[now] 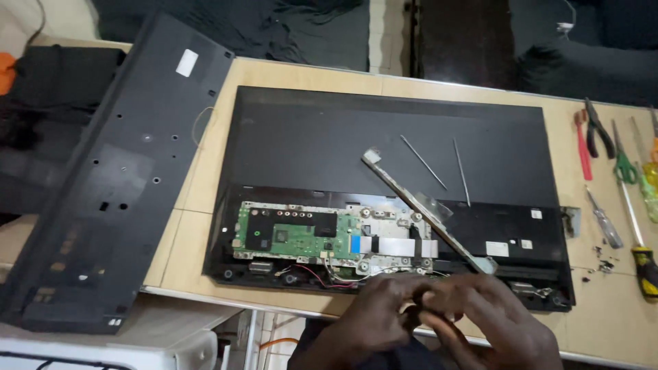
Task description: The person repairs a disassembled television lying face-down on a work table. They handle the exposed motherboard and internal wiring, use a screwdriver on the chassis, and use a small pointed tool to work on connectors and components near the board, repositioning a detached trim strip as they work.
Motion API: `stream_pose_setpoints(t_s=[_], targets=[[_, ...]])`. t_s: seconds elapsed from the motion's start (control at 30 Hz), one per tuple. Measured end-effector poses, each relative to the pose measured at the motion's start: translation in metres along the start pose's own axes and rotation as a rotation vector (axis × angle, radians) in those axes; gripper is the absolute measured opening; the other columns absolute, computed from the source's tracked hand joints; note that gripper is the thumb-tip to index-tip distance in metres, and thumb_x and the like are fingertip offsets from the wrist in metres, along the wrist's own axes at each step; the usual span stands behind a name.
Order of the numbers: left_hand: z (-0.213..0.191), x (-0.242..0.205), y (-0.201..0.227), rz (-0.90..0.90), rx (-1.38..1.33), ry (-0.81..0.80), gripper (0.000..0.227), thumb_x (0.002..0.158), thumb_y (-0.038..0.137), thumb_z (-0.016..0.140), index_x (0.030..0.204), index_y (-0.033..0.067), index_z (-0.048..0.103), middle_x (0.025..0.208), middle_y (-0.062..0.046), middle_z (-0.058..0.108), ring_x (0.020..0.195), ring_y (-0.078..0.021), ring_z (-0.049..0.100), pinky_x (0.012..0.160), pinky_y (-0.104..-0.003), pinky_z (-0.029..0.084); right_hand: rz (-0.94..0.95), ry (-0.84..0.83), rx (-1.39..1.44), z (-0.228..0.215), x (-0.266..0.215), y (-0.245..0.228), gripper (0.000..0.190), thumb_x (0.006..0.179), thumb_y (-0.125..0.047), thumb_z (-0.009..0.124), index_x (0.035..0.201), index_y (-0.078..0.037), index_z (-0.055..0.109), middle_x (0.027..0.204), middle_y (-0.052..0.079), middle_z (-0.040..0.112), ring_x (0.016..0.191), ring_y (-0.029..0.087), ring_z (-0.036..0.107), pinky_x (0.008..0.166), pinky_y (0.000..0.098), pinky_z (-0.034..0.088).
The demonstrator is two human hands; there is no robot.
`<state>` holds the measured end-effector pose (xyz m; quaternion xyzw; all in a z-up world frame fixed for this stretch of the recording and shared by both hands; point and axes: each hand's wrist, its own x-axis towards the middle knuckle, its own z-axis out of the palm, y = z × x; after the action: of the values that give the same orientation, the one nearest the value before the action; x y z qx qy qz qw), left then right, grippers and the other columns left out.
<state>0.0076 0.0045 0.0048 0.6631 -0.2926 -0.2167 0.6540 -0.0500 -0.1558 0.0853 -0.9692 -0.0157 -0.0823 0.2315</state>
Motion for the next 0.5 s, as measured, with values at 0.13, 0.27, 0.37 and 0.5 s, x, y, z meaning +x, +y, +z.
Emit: stream_pose_setpoints(t_s=[0.13, 0.27, 0.37, 0.5], targets=[[-0.022, -0.008, 0.008, -0.047, -0.063, -0.201, 0.052, 0.105, 0.039, 0.044, 0.147, 0.0087, 0.047, 0.136, -0.013, 0.062, 0.124, -0.0260, 0.061, 0.097, -0.036, 0.047, -0.219, -0.074, 0.191, -0.001, 0.010, 0.022, 0.022, 0.079, -0.019, 0.079, 0.100, -0.026, 0.082, 0.110, -0.005, 0.081, 0.098, 0.005, 0.081, 0.083, 0.0185, 0.057], [-0.026, -0.001, 0.016, -0.009, -0.015, -0.108, 0.052, 0.085, -0.013, 0.047, 0.132, 0.0082, 0.055, 0.107, -0.012, 0.064, 0.093, -0.0250, 0.060, 0.076, -0.035, 0.043, -0.119, -0.159, 0.194, -0.014, 0.020, 0.005, 0.030, 0.067, -0.016, 0.088, 0.095, -0.024, 0.086, 0.109, -0.007, 0.085, 0.100, 0.005, 0.081, 0.086, 0.0216, 0.058], [-0.025, 0.001, 0.009, 0.010, 0.114, -0.082, 0.056, 0.081, -0.011, 0.051, 0.133, 0.0075, 0.052, 0.110, -0.016, 0.064, 0.099, -0.0329, 0.062, 0.079, -0.038, 0.044, -0.019, -0.348, 0.109, -0.012, 0.024, 0.013, 0.038, 0.068, -0.022, 0.089, 0.102, -0.038, 0.089, 0.121, -0.019, 0.084, 0.113, 0.001, 0.080, 0.082, 0.0287, 0.062], [-0.026, -0.003, -0.001, -0.003, 0.090, -0.013, 0.034, 0.087, -0.008, 0.062, 0.112, 0.0108, 0.050, 0.100, -0.012, 0.063, 0.086, -0.0275, 0.061, 0.070, -0.038, 0.043, -0.145, -0.286, 0.246, -0.010, 0.028, -0.001, 0.032, 0.077, -0.008, 0.076, 0.102, -0.025, 0.087, 0.122, -0.005, 0.083, 0.120, 0.010, 0.077, 0.091, 0.0307, 0.063]])
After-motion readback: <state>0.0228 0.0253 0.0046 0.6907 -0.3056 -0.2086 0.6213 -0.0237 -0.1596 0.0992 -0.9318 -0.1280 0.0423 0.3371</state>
